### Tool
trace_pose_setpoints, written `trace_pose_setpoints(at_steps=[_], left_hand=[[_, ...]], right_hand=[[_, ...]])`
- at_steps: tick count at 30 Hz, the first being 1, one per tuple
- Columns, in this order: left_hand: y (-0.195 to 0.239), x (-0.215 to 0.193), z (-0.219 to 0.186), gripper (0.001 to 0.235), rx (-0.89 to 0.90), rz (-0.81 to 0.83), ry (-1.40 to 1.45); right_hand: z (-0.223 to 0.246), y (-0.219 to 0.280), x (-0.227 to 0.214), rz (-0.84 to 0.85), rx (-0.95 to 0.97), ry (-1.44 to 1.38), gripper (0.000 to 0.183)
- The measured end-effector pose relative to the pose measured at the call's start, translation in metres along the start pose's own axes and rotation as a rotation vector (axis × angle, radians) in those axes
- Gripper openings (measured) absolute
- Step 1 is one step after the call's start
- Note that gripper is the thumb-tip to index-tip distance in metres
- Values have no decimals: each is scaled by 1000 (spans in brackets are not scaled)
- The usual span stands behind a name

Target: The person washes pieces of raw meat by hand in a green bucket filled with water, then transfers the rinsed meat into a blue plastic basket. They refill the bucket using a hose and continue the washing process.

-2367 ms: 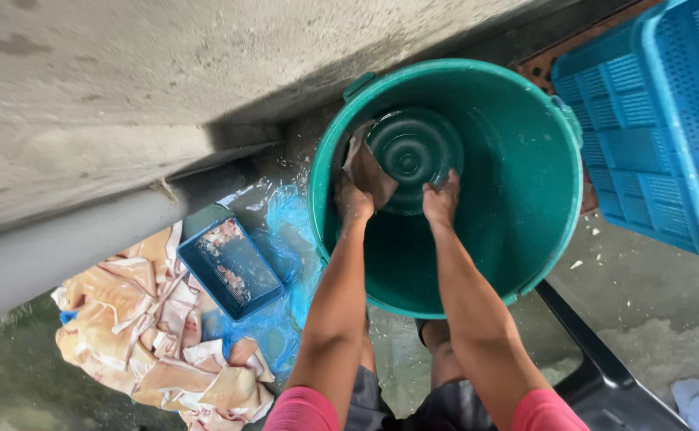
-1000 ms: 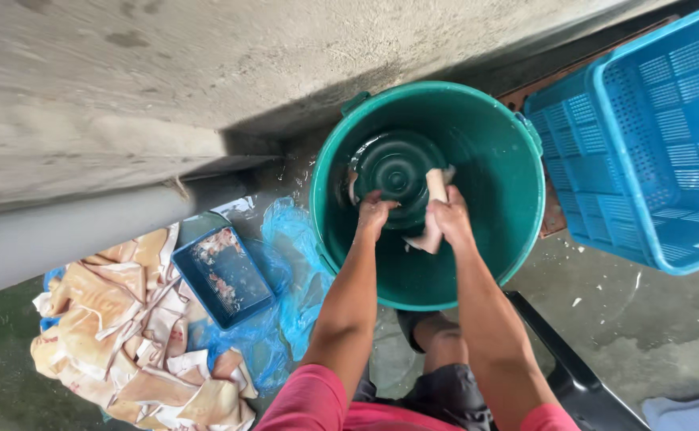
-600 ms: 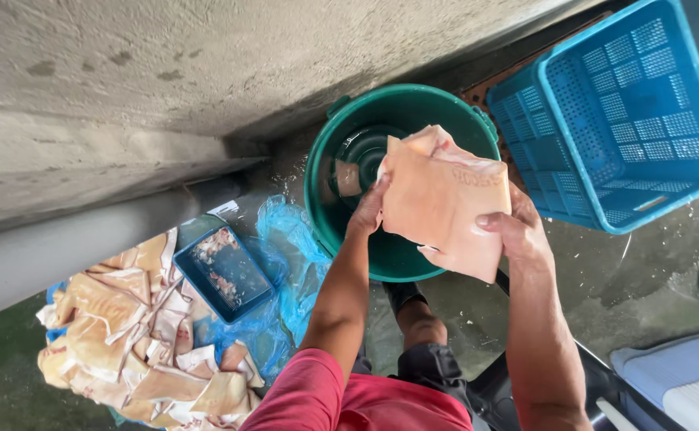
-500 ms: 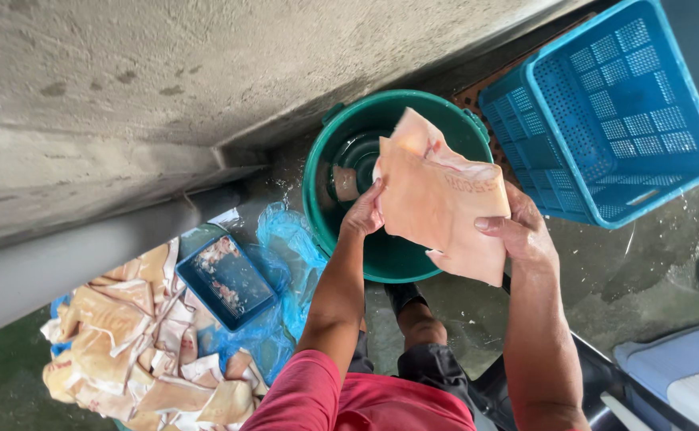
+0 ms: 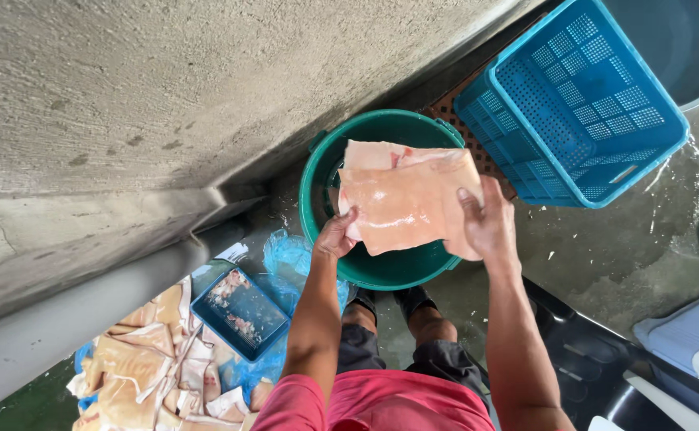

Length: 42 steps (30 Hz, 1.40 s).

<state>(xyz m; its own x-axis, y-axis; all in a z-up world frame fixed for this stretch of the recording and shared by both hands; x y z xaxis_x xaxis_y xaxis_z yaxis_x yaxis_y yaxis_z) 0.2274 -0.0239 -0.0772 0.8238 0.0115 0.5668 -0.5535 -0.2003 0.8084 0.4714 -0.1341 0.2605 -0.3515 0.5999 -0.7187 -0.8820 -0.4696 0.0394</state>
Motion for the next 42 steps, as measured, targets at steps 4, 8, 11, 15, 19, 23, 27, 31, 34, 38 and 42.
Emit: trace_pose_setpoints(at_steps=[4, 8, 11, 15, 19, 23, 27, 31, 34, 38, 42], left_hand=[[28, 8, -16, 53, 41, 25, -192], [51, 45, -39, 64, 187, -13, -568], [62, 73, -44, 70, 182, -16, -517], [70, 123, -66, 72, 274, 65, -631], [53, 201, -73, 71, 318, 100, -857], [42, 310, -60, 82, 401, 253, -987], [20, 405, -18, 80, 402, 355, -1144], [-26, 484, 33, 74, 432, 429, -1269], [-67, 529, 75, 77, 419, 502, -1267], [-134, 569, 120, 76, 596, 471, -1507], [-214, 577, 155, 79, 712, 380, -1750]], right_hand=[[-13, -22, 10, 4, -86, -235, 29], [-27, -14, 9, -2, 71, -131, 30], [-33, -8, 5, -38, 151, -51, 30], [-65, -7, -13, -90, 241, -68, 30], [-111, -17, -47, -238, 255, -207, 27], [-165, -35, -87, -359, 337, -360, 23], [-215, -53, -137, -489, 373, -464, 21], [-278, -79, -180, -606, 425, -422, 17], [-337, -104, -195, -680, 478, -497, 16], [-425, -146, -185, -748, 576, -609, 15], [-504, -183, -150, -766, 693, -591, 17]])
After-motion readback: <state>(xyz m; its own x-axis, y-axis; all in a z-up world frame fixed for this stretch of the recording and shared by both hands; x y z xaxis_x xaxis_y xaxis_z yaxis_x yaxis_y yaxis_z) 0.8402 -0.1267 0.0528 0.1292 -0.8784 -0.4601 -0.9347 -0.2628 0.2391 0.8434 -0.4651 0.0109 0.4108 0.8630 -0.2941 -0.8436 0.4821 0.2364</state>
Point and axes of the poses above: each hand's wrist, its own y-axis away from the middle knuckle, its own x-axis out of the palm, z = x × y, the point moved 10 cm from there along -y, towards the middle knuckle, and after that the axes turned 11 degrees about -z, right-handed, at the moved point
